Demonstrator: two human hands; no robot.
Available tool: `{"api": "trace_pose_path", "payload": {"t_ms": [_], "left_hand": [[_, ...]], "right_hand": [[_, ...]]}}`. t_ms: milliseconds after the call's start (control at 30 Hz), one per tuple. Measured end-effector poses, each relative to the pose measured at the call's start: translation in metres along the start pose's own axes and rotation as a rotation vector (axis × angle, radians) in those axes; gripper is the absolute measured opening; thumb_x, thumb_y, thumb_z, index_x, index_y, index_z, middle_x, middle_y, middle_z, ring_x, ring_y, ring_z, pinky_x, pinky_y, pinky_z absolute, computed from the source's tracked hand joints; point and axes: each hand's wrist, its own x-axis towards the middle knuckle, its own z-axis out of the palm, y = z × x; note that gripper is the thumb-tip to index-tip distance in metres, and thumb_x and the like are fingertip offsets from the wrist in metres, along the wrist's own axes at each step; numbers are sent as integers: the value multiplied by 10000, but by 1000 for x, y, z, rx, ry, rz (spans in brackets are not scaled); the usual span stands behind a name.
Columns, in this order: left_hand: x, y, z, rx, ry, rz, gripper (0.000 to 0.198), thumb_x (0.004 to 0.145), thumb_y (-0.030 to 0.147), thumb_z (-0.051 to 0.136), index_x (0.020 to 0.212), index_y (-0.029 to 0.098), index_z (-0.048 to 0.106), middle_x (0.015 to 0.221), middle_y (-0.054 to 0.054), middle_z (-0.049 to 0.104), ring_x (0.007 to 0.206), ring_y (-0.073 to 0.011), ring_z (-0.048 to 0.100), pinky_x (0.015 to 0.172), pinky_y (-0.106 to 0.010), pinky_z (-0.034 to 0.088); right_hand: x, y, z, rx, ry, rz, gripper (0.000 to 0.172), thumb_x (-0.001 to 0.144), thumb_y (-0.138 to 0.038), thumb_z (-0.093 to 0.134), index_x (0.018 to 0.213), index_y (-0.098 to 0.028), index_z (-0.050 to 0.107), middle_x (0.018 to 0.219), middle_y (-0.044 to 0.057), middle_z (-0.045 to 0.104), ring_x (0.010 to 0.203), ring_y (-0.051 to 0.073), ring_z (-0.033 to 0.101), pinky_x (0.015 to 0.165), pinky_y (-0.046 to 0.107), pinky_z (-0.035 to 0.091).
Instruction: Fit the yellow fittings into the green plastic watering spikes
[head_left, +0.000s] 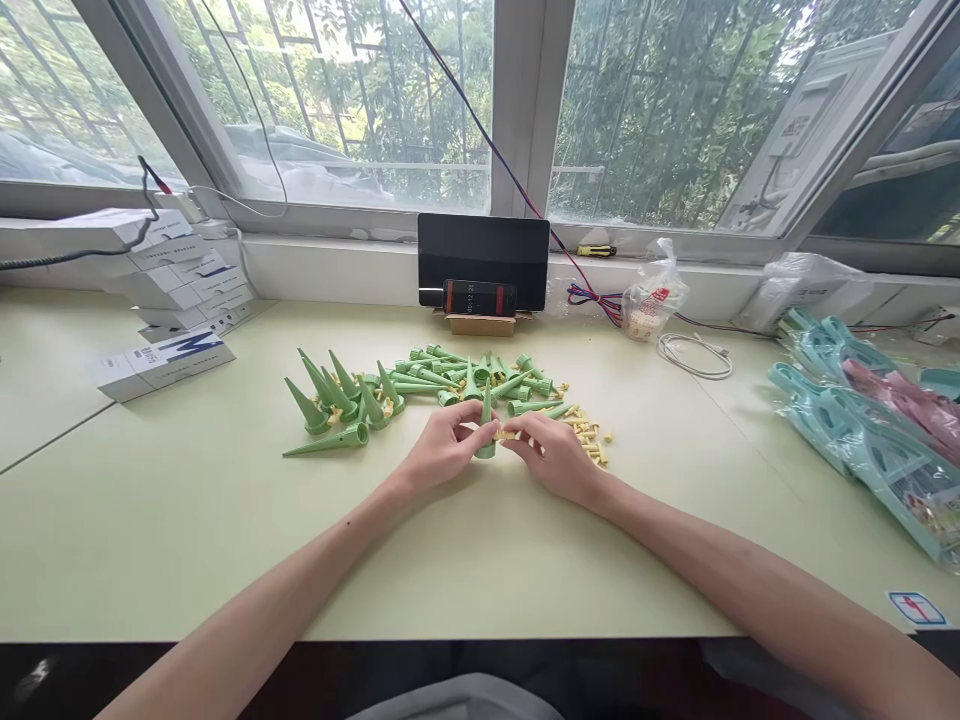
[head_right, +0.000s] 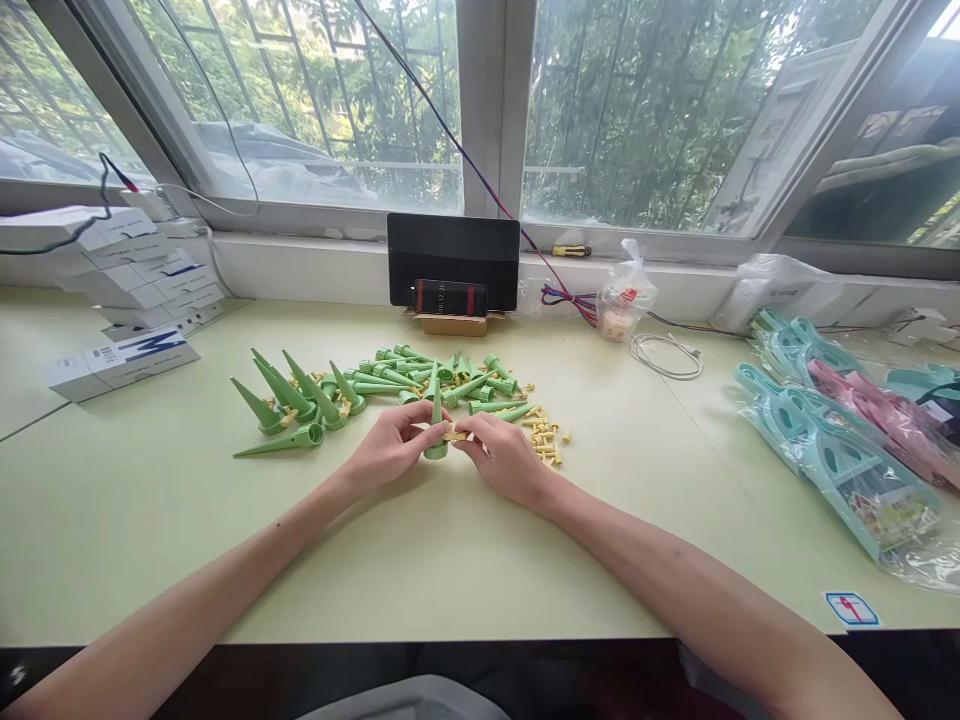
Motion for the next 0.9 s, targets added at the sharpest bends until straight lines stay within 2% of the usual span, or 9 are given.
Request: {"api": "trace_pose_path", "payload": {"t_ms": [333, 533, 767, 900], "left_hand": [[0, 1, 0, 4, -8, -7, 281, 887, 403, 573, 925, 141, 669, 813, -43, 620, 579, -85, 480, 440, -182, 372], [-1, 1, 0, 5, -3, 9, 286, 886, 402, 568, 919, 136, 668, 806, -43, 611, 570, -81, 458, 432, -181, 356], [-2, 0, 0, 3, -32, -19, 280, 896, 403, 559, 906, 139, 650, 761, -7, 559, 499, -47, 335, 421, -190, 270], [-2, -1, 0, -11, -39, -16, 297, 887, 423, 561, 912, 140, 650, 778, -13, 578, 501, -52, 360, 425, -193, 278]], "right_hand": [[2, -3, -1, 19, 3, 5, 122, 944, -284, 566, 990, -201, 643, 863, 45, 683, 725, 155, 604, 647, 266, 467], [2, -5, -2, -7, -14, 31, 200, 963, -350, 534, 961, -195, 661, 843, 43, 685, 683, 148, 581, 641, 267, 445], [2, -2, 0, -46, -54, 33, 309, 996, -356, 453, 833, -179, 647, 720, 23, 611, 634, 136, 513, 626, 261, 397], [2, -1, 0, -67, -66, 39, 373, 1010, -375, 408, 782, -179, 631, 697, 21, 594, 624, 136, 495, 615, 260, 378]]}}
